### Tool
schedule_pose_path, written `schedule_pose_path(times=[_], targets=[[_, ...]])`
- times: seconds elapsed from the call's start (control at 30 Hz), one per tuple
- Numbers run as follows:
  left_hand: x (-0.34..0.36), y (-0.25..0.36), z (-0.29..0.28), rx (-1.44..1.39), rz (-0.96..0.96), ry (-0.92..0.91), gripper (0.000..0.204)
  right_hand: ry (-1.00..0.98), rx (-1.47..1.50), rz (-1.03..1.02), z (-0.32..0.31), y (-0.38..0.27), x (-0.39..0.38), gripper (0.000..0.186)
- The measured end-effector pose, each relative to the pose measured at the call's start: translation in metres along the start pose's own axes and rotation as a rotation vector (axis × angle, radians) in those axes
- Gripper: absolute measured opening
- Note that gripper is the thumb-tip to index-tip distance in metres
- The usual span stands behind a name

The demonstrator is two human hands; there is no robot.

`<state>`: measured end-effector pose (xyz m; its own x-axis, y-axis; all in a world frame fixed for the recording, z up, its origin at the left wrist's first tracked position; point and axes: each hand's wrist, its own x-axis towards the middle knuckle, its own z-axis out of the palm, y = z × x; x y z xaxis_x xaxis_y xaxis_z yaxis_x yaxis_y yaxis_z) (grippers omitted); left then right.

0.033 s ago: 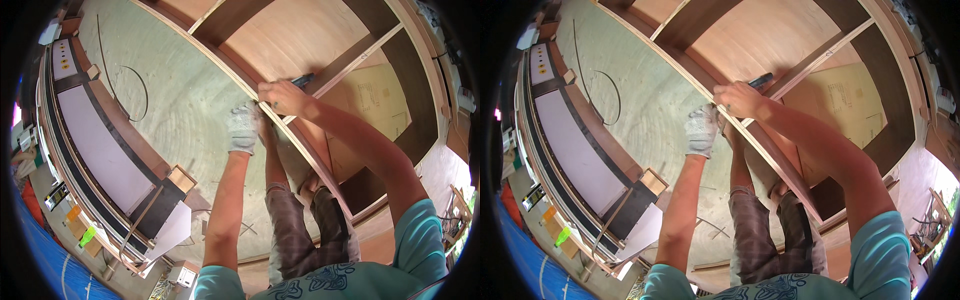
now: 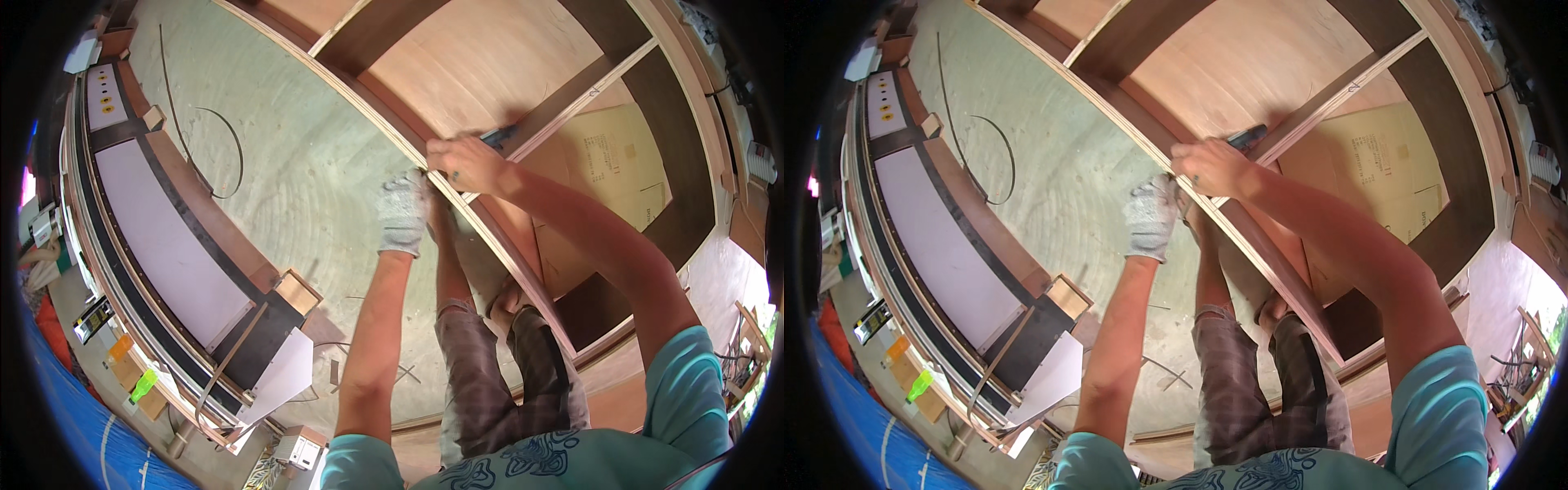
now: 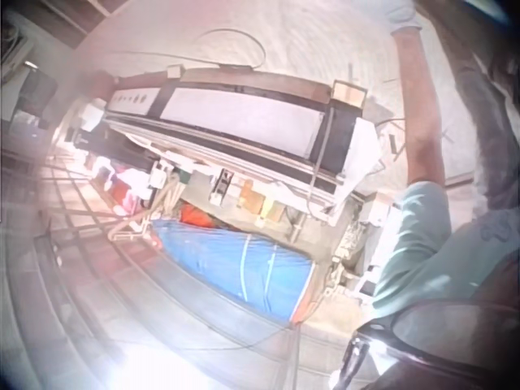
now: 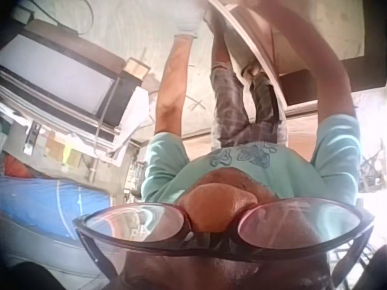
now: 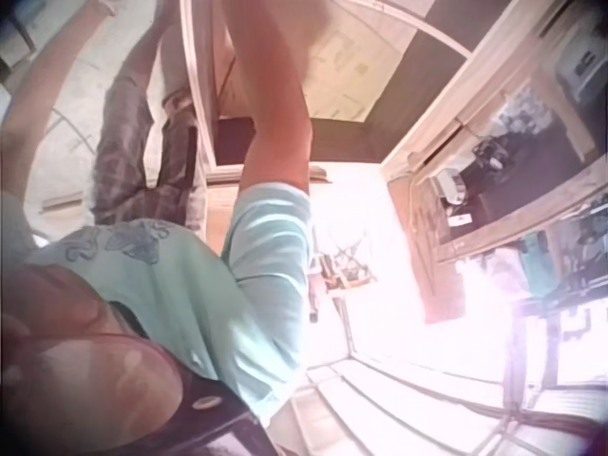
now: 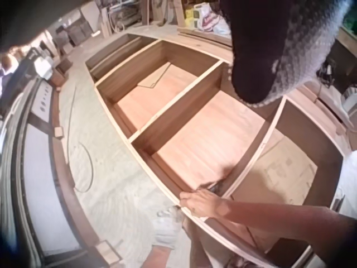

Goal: The person marks a line on a wooden shelf component using a pencil and a utility knife, then applies pressure to a joint while sitting on the floor.

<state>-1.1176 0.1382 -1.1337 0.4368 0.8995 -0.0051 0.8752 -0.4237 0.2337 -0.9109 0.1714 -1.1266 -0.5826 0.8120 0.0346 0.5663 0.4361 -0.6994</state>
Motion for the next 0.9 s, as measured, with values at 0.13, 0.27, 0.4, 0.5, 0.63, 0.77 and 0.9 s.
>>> schedule_pose_path(times=[0.13, 0.27, 0.4, 0.5, 0.63, 0.77, 0.9], targets=[[0.000, 0.011, -0.005, 0.223, 0.125, -0.081, 0.013, -0.136, -0.053, 0.049, -0.003, 0.003, -0.012, 0.031], [0.052, -0.037, -0.024, 0.349, 0.066, -0.039, 0.012, -0.047, -0.015, -0.007, -0.030, 0.023, 0.056, 0.031], [0.144, -0.105, -0.040, 0.292, -0.081, 0.081, 0.016, 0.188, -0.072, -0.054, -0.044, 0.051, 0.165, 0.027], [0.181, -0.143, -0.047, 0.152, -0.138, 0.071, 0.018, 0.118, -0.090, -0.021, -0.054, 0.058, 0.224, 0.028], [0.190, -0.160, -0.043, 0.149, -0.167, -0.024, 0.019, 0.038, -0.060, 0.034, -0.050, 0.059, 0.238, 0.035], [0.168, -0.155, -0.033, 0.145, -0.112, -0.033, 0.017, -0.058, -0.062, 0.061, -0.041, 0.054, 0.223, 0.037], [0.150, -0.141, -0.030, 0.139, -0.058, -0.040, 0.015, 0.026, 0.013, -0.022, -0.038, 0.051, 0.198, 0.030]])
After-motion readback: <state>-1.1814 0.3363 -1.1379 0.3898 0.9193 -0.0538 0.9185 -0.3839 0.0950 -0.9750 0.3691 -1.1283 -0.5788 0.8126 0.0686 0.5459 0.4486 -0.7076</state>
